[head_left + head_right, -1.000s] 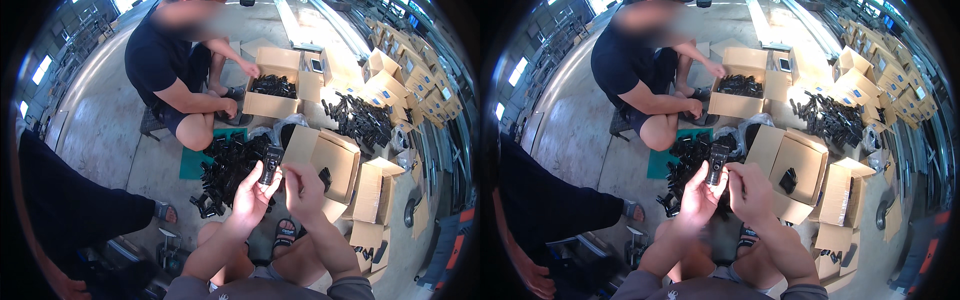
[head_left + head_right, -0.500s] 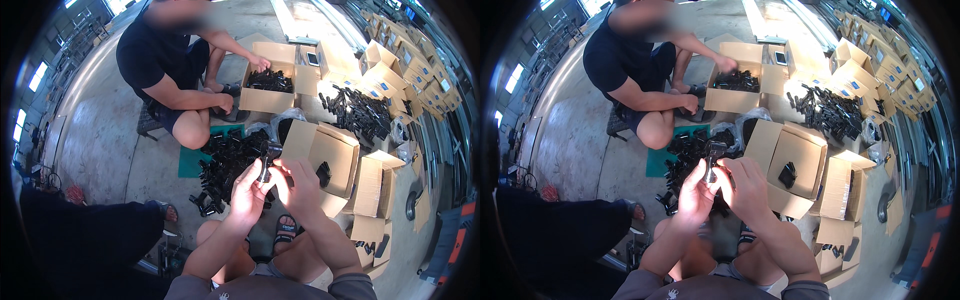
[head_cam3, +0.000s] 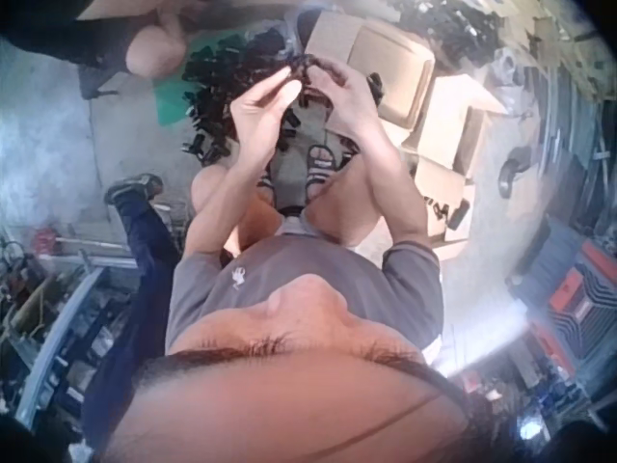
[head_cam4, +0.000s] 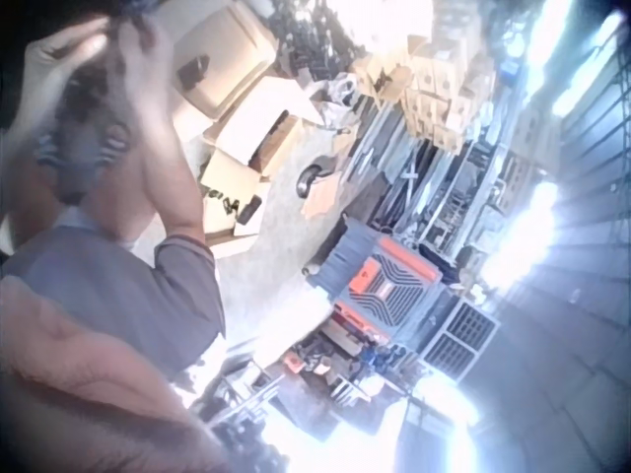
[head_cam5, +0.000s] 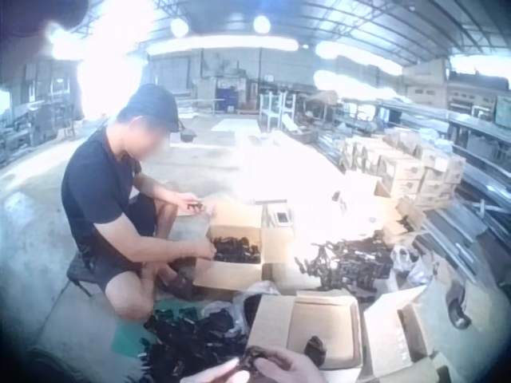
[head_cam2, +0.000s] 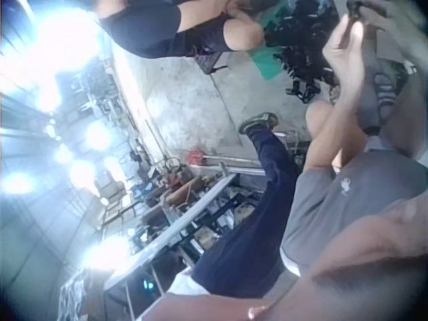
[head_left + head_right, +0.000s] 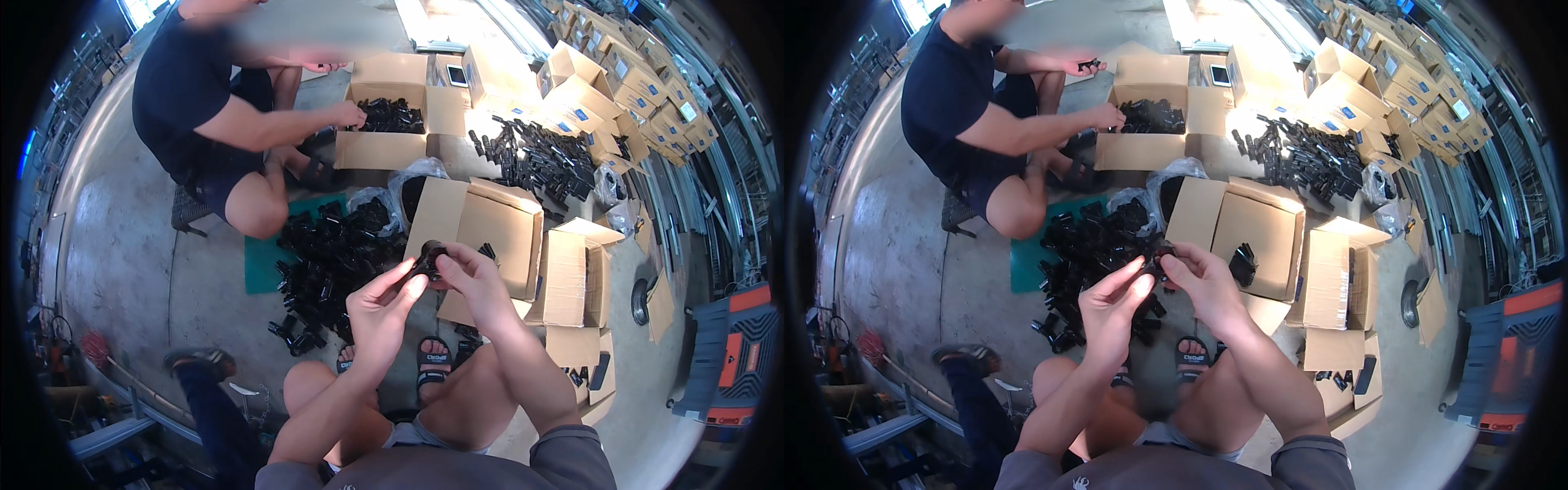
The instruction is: The person assembles small black plastic components by hand. The person picks up individual pieces from various cardboard boxes and joins them together before placing the assembled items into a separate box.
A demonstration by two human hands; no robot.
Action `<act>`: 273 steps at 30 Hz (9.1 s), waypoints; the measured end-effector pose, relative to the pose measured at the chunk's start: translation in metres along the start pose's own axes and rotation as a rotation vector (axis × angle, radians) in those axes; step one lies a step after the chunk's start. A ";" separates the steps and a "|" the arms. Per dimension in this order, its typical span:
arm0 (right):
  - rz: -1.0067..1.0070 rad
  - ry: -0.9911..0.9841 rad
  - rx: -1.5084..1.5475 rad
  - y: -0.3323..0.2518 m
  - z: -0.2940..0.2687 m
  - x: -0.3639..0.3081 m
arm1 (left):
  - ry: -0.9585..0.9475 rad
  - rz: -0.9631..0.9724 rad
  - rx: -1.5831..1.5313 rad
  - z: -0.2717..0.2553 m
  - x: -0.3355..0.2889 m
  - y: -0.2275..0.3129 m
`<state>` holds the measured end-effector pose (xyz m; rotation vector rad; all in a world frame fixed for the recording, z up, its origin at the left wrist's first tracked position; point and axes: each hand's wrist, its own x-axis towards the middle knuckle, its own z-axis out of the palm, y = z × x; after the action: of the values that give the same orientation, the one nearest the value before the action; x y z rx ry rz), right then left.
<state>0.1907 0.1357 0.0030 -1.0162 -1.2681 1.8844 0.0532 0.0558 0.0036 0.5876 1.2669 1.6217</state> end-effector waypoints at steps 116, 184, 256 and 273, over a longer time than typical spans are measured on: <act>-0.247 0.108 -0.003 -0.005 0.025 -0.017 | -0.301 0.197 -0.035 -0.028 -0.002 -0.003; 0.004 0.726 -1.158 0.209 -0.226 0.079 | -0.477 0.159 0.720 -0.023 -0.009 0.017; -0.337 0.011 -0.304 0.015 0.072 -0.011 | -0.327 -0.208 -0.189 -0.070 -0.007 0.020; -0.046 -0.146 0.030 -0.009 0.046 -0.008 | -0.357 -0.161 -0.169 -0.065 -0.008 0.017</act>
<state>0.1564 0.1115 0.0246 -0.8396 -1.3298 1.9656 -0.0032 0.0195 -0.0014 0.6208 0.8823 1.3997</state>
